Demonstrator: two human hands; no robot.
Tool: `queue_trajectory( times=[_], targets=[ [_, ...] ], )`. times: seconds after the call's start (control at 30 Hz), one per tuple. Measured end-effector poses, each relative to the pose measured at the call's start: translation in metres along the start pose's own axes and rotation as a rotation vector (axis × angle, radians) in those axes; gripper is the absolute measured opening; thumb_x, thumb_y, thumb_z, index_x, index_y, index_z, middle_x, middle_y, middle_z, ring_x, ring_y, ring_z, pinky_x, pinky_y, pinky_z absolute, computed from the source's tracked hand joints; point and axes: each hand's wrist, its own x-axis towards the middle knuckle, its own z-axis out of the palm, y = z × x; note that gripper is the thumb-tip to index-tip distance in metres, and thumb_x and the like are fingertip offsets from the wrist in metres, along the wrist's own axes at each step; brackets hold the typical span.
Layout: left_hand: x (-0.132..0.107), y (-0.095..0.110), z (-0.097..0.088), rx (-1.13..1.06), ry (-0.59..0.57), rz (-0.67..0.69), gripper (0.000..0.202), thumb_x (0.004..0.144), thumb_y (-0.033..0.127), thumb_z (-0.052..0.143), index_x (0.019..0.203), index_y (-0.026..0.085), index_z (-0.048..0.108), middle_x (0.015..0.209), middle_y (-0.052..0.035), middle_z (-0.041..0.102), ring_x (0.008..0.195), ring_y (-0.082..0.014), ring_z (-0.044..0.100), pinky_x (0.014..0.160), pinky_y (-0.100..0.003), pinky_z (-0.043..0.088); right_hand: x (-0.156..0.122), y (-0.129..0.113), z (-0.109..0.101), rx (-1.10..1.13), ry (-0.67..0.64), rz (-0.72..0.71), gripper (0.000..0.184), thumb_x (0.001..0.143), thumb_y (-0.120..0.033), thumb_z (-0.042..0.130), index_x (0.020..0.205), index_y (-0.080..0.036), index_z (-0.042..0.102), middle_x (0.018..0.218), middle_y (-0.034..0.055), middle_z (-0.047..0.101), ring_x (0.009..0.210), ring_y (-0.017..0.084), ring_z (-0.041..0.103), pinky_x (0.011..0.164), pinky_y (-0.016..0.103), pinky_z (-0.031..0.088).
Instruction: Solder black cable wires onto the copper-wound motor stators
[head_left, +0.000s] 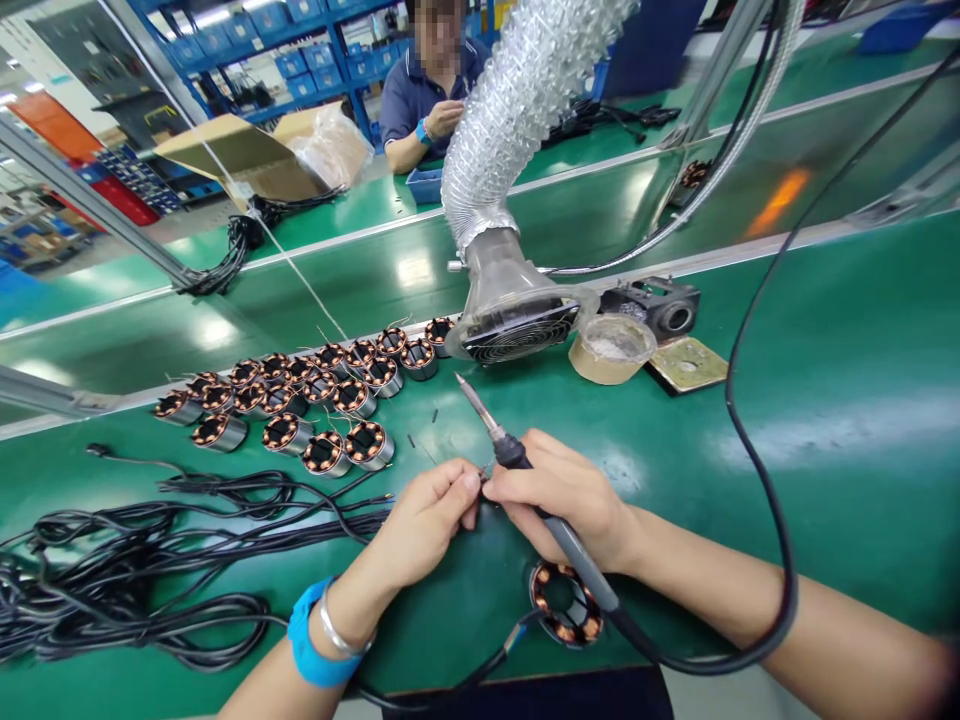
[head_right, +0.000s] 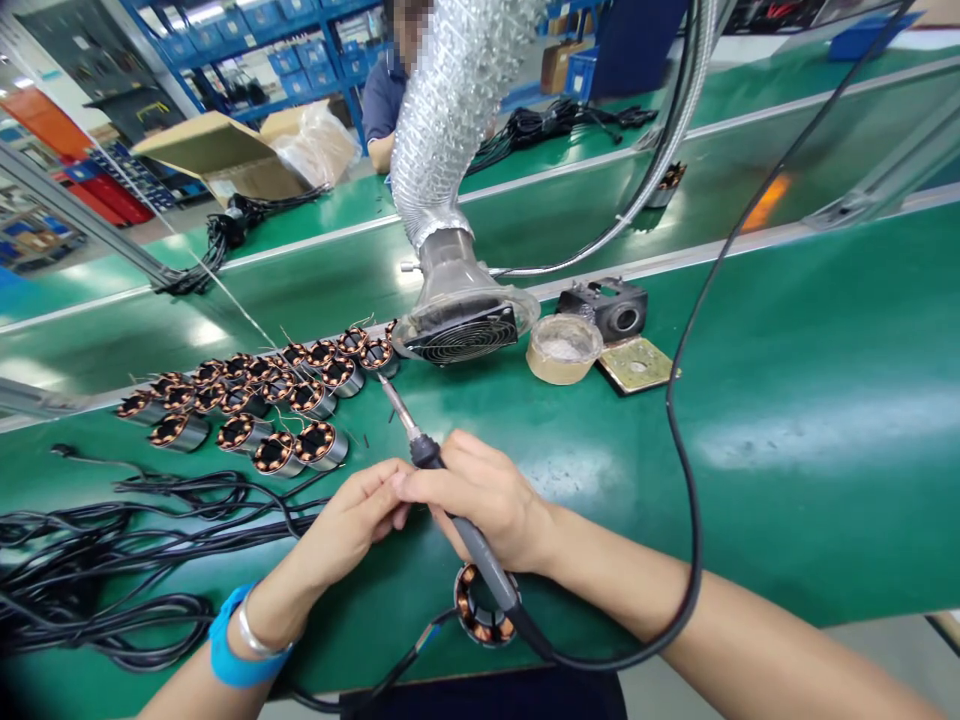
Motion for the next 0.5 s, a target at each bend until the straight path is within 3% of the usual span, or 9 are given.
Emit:
queue_trajectory(
  times=[0.07,0.17,0.37,0.5],
  targets=[
    [0.0032,-0.0017,0.0007,-0.167,-0.049,-0.094,0.045,0.088,0.06,0.052,0.072,0.018,0.047,0.057,0.0067,0.043,0.045,-0.0063,0.023,0.044,-0.022,0.017,-0.001,0.0,0.0009,-0.001,0.015,0.005,0.035,0.082,0.004,0.051,0.108,-0.019,0.054,0.078,0.0036,0.064,0.063,0.014,0.052,0.06,0.03,0.045],
    [0.0058,-0.0005,0.0024,-0.266,-0.017,-0.166,0.049,0.077,0.064,0.063,0.071,0.019,0.045,0.052,0.0093,0.04,0.041,-0.0042,0.018,0.041,-0.021,0.012,-0.0014,0.0,-0.0001,-0.028,0.034,0.043,0.034,0.083,0.002,0.051,0.107,-0.021,0.054,0.078,0.0025,0.065,0.062,0.014,0.052,0.059,0.029,0.045],
    [0.0054,-0.001,0.0037,-0.236,0.107,-0.114,0.051,0.075,0.064,0.066,0.067,0.019,0.044,0.052,0.0099,0.034,0.045,-0.0048,0.02,0.042,-0.02,0.012,-0.0034,-0.0023,-0.0073,0.011,-0.052,0.166,0.025,0.083,-0.019,0.063,0.107,-0.018,0.056,0.074,0.002,0.062,0.064,0.017,0.05,0.059,0.03,0.046],
    [0.0051,-0.0059,0.0064,-0.23,0.157,-0.101,0.048,0.077,0.061,0.065,0.067,0.019,0.042,0.05,0.011,0.029,0.044,-0.0048,0.019,0.042,-0.02,0.013,-0.0073,-0.0022,-0.0011,0.039,-0.046,0.186,0.024,0.086,-0.008,0.052,0.107,-0.02,0.056,0.074,0.0003,0.063,0.062,0.015,0.051,0.059,0.027,0.047]
  ],
)
